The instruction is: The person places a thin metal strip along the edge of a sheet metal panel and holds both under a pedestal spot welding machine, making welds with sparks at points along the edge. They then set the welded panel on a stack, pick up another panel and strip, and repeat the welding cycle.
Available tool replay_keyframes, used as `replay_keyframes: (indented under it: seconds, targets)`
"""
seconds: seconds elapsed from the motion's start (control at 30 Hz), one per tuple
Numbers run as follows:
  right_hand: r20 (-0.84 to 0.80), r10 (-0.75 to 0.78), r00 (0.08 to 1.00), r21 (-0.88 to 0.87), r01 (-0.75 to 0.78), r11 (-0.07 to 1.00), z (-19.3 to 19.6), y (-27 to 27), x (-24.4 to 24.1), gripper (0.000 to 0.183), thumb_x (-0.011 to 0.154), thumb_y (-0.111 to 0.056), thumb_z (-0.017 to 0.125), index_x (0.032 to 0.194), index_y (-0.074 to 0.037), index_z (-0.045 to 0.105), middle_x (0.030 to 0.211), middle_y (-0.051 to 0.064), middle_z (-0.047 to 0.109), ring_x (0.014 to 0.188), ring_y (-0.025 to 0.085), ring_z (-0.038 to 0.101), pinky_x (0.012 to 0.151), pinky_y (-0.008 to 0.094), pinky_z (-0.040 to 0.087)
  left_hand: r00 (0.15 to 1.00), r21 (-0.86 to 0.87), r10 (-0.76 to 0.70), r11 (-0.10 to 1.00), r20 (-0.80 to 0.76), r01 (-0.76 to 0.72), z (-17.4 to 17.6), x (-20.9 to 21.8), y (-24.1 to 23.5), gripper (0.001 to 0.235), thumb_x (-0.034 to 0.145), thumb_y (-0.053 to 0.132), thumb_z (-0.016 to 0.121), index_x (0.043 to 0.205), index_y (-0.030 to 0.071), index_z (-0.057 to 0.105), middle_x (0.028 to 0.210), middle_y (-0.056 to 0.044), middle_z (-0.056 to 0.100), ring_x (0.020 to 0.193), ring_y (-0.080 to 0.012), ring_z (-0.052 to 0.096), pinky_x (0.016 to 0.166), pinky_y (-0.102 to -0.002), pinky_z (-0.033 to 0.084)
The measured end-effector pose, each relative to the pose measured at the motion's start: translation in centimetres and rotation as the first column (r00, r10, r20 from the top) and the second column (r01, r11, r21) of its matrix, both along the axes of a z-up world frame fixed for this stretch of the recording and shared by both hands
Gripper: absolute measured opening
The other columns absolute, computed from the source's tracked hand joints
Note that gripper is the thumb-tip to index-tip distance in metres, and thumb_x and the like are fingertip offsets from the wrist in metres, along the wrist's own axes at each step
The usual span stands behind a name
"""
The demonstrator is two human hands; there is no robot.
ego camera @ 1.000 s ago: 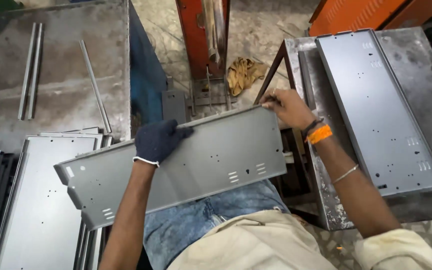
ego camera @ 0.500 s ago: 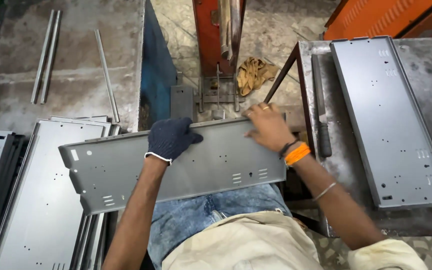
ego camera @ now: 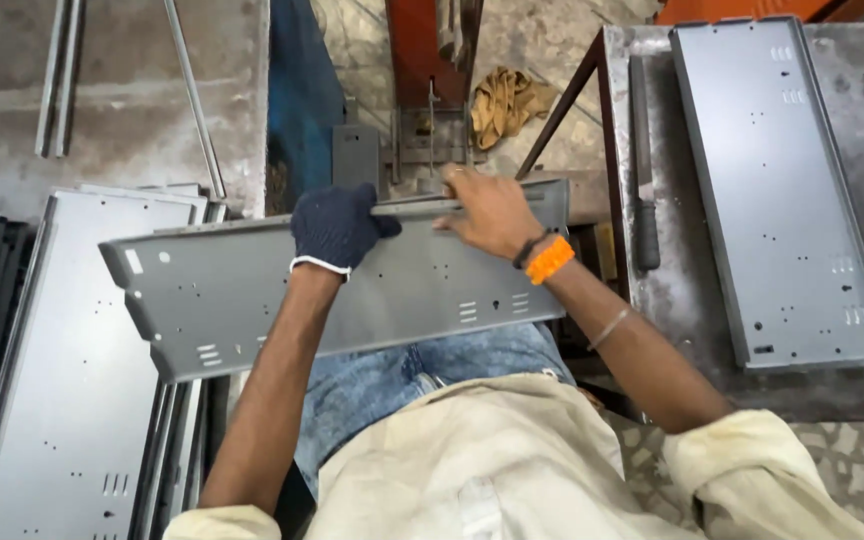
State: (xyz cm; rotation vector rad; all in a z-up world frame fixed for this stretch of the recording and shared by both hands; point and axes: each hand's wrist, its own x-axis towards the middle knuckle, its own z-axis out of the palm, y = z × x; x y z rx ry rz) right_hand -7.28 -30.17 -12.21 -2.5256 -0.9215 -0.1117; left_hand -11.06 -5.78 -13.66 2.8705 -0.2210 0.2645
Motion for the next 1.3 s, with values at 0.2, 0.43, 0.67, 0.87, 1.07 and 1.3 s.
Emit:
replay_keyframes:
  seconds: [0.2,0.43,0.67,0.87,1.07,1.3]
  targets:
    - [0.059,0.092,0.994,0.054,-0.095,0.994,-1.3,-0.9,1.0,0.036,0.091,-0.039,0.077,0.109,-0.008,0.071,0.082,0.015,0.072,0.076,0.037,0.07,0.067,0.049,0.052,1.0,-0.008,0.007,1.0,-0.01,-0.007,0.7,0.0,0.6,0.046,0.066,0.053,0.089,0.081,0.012,0.074,0.073,-0.018,0.071,0.072,-0.0406,0.07,0.066,-0.054,0.053]
    - [-0.108,-0.356,0.928,-0.23,0.325,0.917,-2.0,-17.5,-0.3,0.035,0.094,-0.05,0.071,0.105,-0.018,0.08,0.063,0.01,0.067,0.055,0.032,0.06,0.058,0.046,0.046,0.998,-0.191,0.038,0.981,0.048,-0.028,-2.6,1.0,4.3,0.039,0.075,0.05,0.085,0.093,0.017,0.079,0.082,-0.015,0.074,0.077,-0.04,0.07,0.069,-0.051,0.054]
    - [-0.396,-0.556,0.731,0.055,0.623,0.78,-9.7,-24.2,-11.5,0.035,0.097,-0.035,0.074,0.099,0.0,0.079,0.071,0.017,0.069,0.061,0.023,0.061,0.059,0.042,0.048,0.943,0.001,0.332,0.943,-0.027,-0.333,-0.6,-3.9,12.7,0.042,0.098,0.058,0.066,0.091,0.018,0.078,0.082,-0.016,0.073,0.08,-0.0395,0.07,0.069,-0.053,0.052]
    - [-0.509,-0.386,0.769,0.304,0.58,0.756,-14.9,-14.8,-12.0,0.033,0.095,-0.03,0.072,0.103,0.002,0.076,0.086,0.011,0.077,0.082,0.012,0.066,0.076,0.032,0.053,0.706,-0.212,0.702,0.706,0.089,-0.675,-1.7,-13.7,25.1,0.051,0.102,0.058,0.063,0.11,0.011,0.078,0.105,-0.018,0.075,0.1,-0.0403,0.071,0.089,-0.05,0.054]
    - [-0.522,-0.135,0.842,0.311,0.335,0.889,-8.3,-5.2,-6.0,0.031,0.092,-0.03,0.073,0.092,0.001,0.074,0.07,0.011,0.07,0.067,0.012,0.06,0.064,0.031,0.05,0.645,-0.072,0.764,0.643,-0.005,-0.762,-0.5,-20.4,37.3,0.047,0.101,0.052,0.069,0.117,0.009,0.079,0.107,-0.021,0.075,0.1,-0.0425,0.069,0.087,-0.051,0.052]
    - [-0.392,-0.165,0.905,0.341,0.31,0.888,-6.4,-1.1,-6.3,0.031,0.087,-0.033,0.077,0.097,-0.004,0.076,0.065,0.013,0.065,0.057,0.018,0.058,0.055,0.035,0.046,0.766,-0.668,0.636,0.61,0.092,-0.426,-7.7,-11.7,31.6,0.028,0.105,0.026,0.066,0.123,0.005,0.07,0.103,-0.012,0.075,0.088,-0.0248,0.071,0.078,-0.036,0.055]
